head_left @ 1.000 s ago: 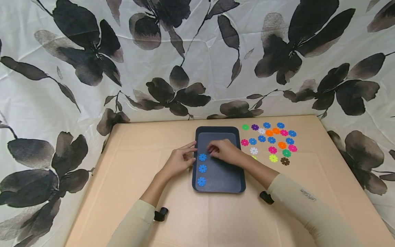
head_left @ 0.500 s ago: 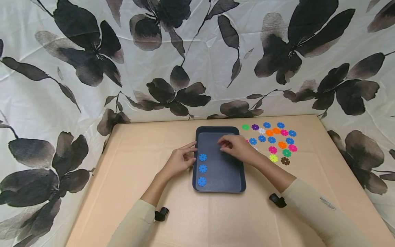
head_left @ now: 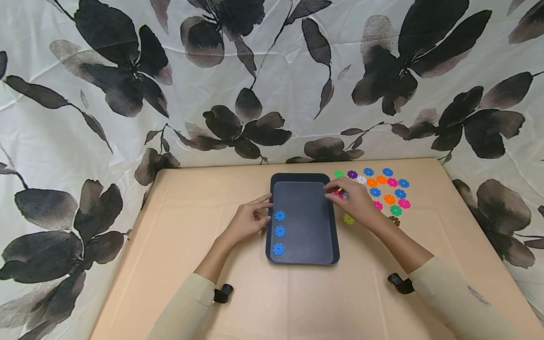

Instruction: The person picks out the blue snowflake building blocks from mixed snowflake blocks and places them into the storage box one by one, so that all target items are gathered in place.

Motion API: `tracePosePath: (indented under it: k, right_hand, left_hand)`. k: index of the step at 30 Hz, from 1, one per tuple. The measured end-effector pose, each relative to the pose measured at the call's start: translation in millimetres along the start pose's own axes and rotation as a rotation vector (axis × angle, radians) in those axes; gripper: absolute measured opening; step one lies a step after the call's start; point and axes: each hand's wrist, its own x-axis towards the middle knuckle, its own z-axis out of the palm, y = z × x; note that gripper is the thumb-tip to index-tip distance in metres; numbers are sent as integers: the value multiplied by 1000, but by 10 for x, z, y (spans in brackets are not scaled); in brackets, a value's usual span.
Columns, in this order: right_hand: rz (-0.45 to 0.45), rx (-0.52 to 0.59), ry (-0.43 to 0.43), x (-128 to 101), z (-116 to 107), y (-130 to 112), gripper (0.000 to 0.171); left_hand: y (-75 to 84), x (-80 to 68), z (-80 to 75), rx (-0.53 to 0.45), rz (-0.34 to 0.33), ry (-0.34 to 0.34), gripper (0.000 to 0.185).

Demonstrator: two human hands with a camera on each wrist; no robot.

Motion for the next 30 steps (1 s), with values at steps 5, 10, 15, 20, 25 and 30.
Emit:
tracePosePath:
  k: [5,10,15,20,25,30]
  right_hand:
    - [48,-10,32,-57,-102,227,28]
    - [55,-38,39,-72,-116,497,30]
    - [112,-93,-10,-66,-84,655,32]
    - [206,-133,-73,-24,-57,723,35]
    - [271,-161,-121,39,-53,784,37]
    - [274,-194,-149,81,-58,842,34]
  left_hand:
    - [-2,4,-3,4,-1,7,39]
    - [-14,3,1,2,19,7,40]
    - [-11,1,4,-5,23,8,40]
    - [-2,-1,0,-1,16,5,40]
    - [1,8,1,-3,12,8,39]
    - [8,11,-3,-3,8,6,40]
